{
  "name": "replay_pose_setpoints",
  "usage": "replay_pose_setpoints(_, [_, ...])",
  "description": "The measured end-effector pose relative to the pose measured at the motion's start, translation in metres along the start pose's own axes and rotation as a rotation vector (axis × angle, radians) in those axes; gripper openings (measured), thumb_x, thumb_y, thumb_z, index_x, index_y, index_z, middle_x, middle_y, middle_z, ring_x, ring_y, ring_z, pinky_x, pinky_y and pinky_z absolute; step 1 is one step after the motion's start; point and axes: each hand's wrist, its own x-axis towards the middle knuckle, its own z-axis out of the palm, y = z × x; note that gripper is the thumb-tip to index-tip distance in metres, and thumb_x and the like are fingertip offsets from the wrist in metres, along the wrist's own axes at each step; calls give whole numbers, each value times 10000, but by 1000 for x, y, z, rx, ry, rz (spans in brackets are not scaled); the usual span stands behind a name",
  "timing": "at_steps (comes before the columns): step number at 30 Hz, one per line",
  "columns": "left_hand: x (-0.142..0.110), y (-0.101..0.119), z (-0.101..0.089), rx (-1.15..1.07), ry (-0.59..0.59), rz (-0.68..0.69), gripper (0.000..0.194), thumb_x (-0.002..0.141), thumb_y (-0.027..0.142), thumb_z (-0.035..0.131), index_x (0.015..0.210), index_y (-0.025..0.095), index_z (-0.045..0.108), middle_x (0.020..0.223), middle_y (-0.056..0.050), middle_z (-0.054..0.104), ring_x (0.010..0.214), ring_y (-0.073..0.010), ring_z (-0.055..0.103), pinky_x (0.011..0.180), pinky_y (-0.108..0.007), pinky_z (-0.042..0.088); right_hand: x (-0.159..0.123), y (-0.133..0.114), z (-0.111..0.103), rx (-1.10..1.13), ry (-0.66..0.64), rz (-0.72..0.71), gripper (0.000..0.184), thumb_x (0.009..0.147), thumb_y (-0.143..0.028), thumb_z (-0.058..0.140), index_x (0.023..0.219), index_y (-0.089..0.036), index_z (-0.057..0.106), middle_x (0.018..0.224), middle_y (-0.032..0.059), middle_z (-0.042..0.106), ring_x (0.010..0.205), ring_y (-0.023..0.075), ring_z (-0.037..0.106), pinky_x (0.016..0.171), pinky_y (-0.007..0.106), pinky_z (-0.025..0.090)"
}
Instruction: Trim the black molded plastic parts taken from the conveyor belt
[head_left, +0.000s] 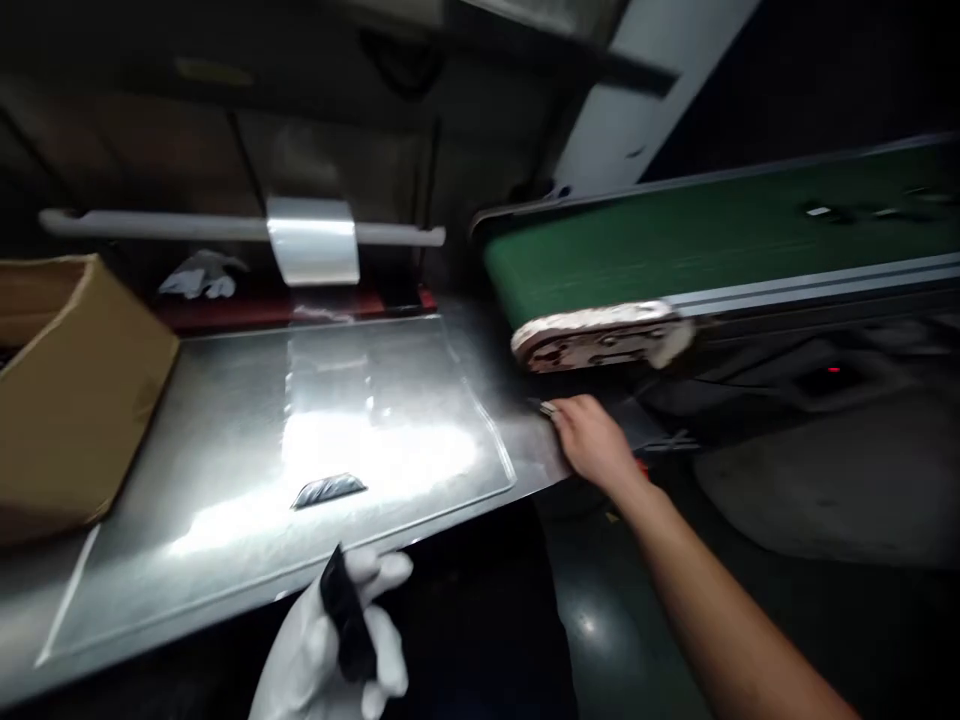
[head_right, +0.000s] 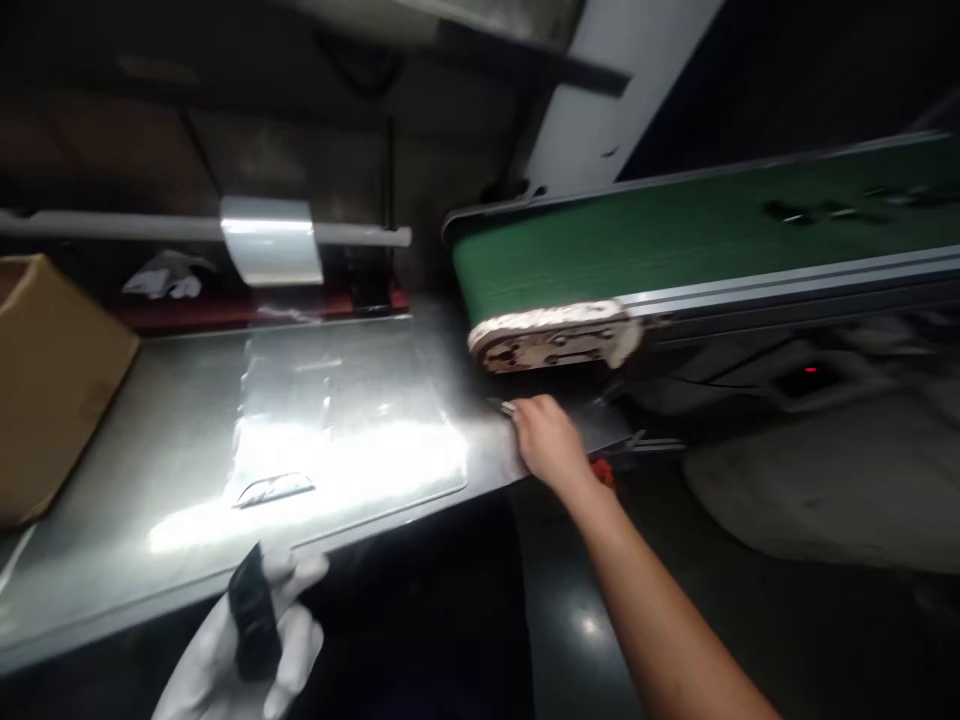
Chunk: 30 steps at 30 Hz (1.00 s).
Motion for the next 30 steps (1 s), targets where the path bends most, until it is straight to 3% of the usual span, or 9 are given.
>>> replay_pose_setpoints(3, [5,-4,2,1,-69,100,404,954,556,653,1217,268,758,1344,-149,732,472,-66,608,414,-213,386,-23,-46,-1,147,-166,-96,293,1053,-353,493,1226,-209,681,1114,112,709,928,244,694,881,404,552])
replay_pose_setpoints(7, [5,-10,-3,-39,-64,183,425,985,541,627,1281,255,734,1402,-162,701,457,-44,616,410,-191,359,-56,-130,-1,548,-657,-453,342,1087,-277,512,1415,-316,601,1221,5,751,1048,151,725,899,254,565])
replay_pose_setpoints(9, [1,-11,-6,-43,-96,206,487,999,550,602,1345,220,696,1457,-187,656,464,-38,619,388,-180,349,-66,-161,5,647,-769,-566,344,1084,-249,537,1415,-314,607,1243,-13,754,1077,134,724,917,235,560])
replay_pose_setpoints(11, [-4,-10,-7,-42,-148,240,512,1023,549,554,1379,200,668,1531,-204,584,477,-39,631,367,-174,356,-71,-178,12,675,-785,-593,329,1079,-242,552,1394,-301,624,1213,-14,763,1045,135,731,897,244,567])
replay_pose_setpoints(14, [-10,-10,-10,-52,-178,243,471,1045,527,514,1369,221,667,1521,-193,597,477,-37,620,377,-172,378,-74,-184,21,676,-742,-616,296,1071,-229,559,1346,-276,658,1186,3,764,1025,153,731,870,266,577])
replay_pose_setpoints(17, [-12,-11,-14,-46,-191,229,509,1052,542,490,1391,192,638,998,-135,822,406,-55,542,380,-169,343,-76,-182,22,667,-689,-636,287,1068,-221,563,1338,-251,658,1173,24,764,1004,164,729,836,278,577])
replay_pose_setpoints(19, [-11,-13,-15,-27,-210,199,577,1048,574,475,1426,157,599,721,-84,784,373,-68,500,378,-169,316,-78,-182,21,655,-673,-634,284,1069,-221,561,1337,-231,654,1131,33,762,949,164,723,789,285,571])
replay_pose_setpoints(26, [-6,-8,-10,20,-215,118,566,1037,559,516,1423,156,604,631,-54,750,354,-64,486,373,-162,297,-78,-177,17,595,-691,-645,292,1071,-238,546,1333,-200,670,981,27,732,746,145,663,614,277,503])
replay_pose_setpoints(30, [-9,-5,-8,39,-223,68,604,1025,549,549,1476,147,560,617,-51,744,351,-76,508,367,-155,332,-73,-172,15,569,-704,-692,223,1070,-241,536,1190,-199,720,843,14,680,654,138,603,562,271,459])
